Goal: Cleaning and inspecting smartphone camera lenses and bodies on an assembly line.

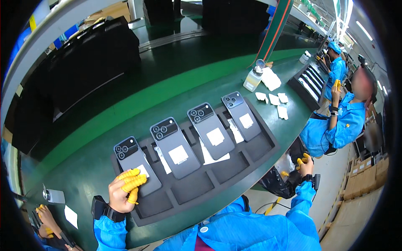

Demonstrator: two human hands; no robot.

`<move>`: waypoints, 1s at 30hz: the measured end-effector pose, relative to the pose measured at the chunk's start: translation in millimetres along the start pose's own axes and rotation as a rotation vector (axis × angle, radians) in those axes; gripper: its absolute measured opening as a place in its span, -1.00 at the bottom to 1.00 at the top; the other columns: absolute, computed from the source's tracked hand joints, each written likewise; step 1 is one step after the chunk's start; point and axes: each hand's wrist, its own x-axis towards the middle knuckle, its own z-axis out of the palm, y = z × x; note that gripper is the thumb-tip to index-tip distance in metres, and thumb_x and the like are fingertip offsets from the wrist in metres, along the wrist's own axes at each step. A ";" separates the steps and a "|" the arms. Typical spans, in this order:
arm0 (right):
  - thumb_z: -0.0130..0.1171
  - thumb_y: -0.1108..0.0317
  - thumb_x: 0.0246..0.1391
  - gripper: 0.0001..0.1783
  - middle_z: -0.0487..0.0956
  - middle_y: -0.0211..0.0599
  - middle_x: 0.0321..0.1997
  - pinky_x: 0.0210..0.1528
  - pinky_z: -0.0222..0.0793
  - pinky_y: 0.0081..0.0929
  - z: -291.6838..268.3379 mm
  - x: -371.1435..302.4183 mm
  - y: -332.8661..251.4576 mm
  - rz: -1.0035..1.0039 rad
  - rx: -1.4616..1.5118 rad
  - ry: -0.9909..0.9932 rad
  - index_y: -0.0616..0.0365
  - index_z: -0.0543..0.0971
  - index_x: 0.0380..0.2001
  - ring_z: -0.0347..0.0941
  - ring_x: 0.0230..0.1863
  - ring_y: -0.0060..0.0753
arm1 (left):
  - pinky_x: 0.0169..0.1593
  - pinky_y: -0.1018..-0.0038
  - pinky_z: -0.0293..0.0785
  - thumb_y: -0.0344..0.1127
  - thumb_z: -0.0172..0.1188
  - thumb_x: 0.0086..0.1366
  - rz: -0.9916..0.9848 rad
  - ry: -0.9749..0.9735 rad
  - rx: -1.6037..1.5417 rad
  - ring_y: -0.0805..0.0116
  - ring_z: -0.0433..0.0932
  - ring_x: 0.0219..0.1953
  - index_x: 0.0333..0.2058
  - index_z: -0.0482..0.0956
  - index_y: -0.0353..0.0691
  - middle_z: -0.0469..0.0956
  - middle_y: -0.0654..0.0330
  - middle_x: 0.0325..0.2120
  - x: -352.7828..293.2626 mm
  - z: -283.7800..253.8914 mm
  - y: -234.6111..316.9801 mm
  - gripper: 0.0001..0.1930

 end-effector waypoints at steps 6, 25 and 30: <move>0.32 0.55 -0.26 -0.48 0.60 -0.07 -0.17 -0.01 0.44 -0.24 10.2 15.7 18.1 -0.266 -0.194 0.148 0.22 0.57 -0.08 0.53 -0.08 -0.06 | 0.12 0.16 0.48 -0.56 0.13 0.02 0.014 0.052 -0.026 0.10 0.64 -0.10 -0.21 0.71 -0.18 0.68 0.10 -0.26 -1.4 3.3 1.7 -0.66; 0.23 0.44 0.08 -0.58 0.57 -0.18 -0.03 0.05 0.42 -0.44 -54.6 16.2 -306.4 -1.027 0.288 0.180 0.23 0.52 0.05 0.53 -0.02 -0.29 | 0.15 0.18 0.47 -0.56 0.13 -0.02 0.036 0.028 -0.073 0.09 0.62 -0.05 -0.19 0.70 -0.14 0.67 0.10 -0.23 0.1 0.8 4.7 -0.62; 0.24 0.39 0.09 -0.66 0.63 -0.20 -0.16 -0.10 0.46 -0.48 -74.2 -4.7 -516.3 -1.494 0.262 0.114 0.21 0.59 -0.05 0.58 -0.19 -0.37 | 0.16 0.16 0.46 -0.48 0.10 0.00 0.056 -0.024 -0.083 0.06 0.59 -0.02 -0.12 0.67 -0.13 0.66 0.09 -0.19 -2.2 -6.2 4.1 -0.59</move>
